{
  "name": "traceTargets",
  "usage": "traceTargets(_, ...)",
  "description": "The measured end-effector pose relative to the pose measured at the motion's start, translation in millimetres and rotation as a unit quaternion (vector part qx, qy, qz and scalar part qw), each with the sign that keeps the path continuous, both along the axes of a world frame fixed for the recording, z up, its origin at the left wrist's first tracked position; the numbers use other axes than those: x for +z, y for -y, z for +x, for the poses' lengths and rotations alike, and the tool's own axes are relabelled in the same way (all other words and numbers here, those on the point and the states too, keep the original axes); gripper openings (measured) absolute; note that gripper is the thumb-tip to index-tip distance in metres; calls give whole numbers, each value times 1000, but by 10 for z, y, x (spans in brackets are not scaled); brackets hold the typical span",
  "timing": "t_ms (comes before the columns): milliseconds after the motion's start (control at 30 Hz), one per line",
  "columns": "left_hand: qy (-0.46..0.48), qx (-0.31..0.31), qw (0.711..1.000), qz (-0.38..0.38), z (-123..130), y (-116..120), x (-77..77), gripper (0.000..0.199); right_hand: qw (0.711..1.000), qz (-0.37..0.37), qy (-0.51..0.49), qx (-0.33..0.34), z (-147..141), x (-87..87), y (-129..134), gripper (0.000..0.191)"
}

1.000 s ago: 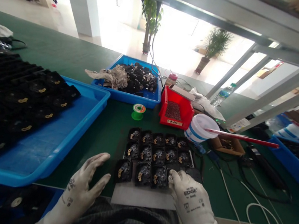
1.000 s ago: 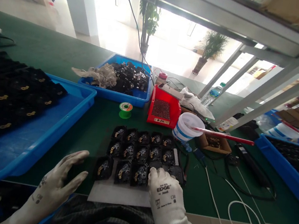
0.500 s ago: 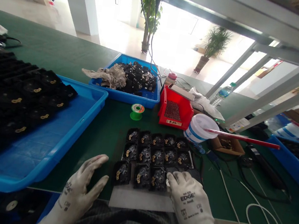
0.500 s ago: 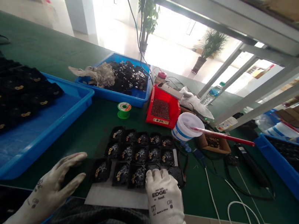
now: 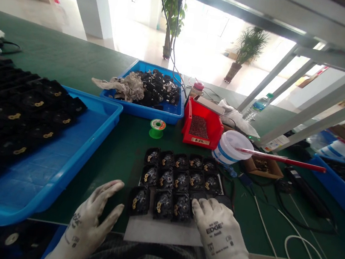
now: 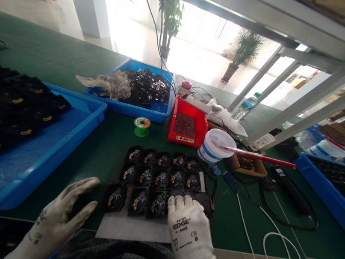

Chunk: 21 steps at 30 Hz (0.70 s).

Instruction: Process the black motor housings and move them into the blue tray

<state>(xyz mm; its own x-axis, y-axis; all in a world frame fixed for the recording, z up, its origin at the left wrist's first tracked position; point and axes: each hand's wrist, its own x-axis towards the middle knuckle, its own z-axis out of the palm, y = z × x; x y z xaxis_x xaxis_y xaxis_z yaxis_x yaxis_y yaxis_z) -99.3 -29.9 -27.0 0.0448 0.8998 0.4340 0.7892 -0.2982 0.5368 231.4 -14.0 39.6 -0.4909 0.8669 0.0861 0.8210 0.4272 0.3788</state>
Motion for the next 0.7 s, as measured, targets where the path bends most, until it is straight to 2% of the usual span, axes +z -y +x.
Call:
traceTargets(300,-32,-9,999,14,14,-9,50,36,1000,-5,10,14,-52,36,-68,43)
traceTargets(567,-34,-10,999,19,37,-16,86,35,1000,-9,13,2,-83,32,-110,38)
traceTargets(700,-29,-14,999,24,30,-18,68,35,1000,4,-2,12,-86,90,-61,47)
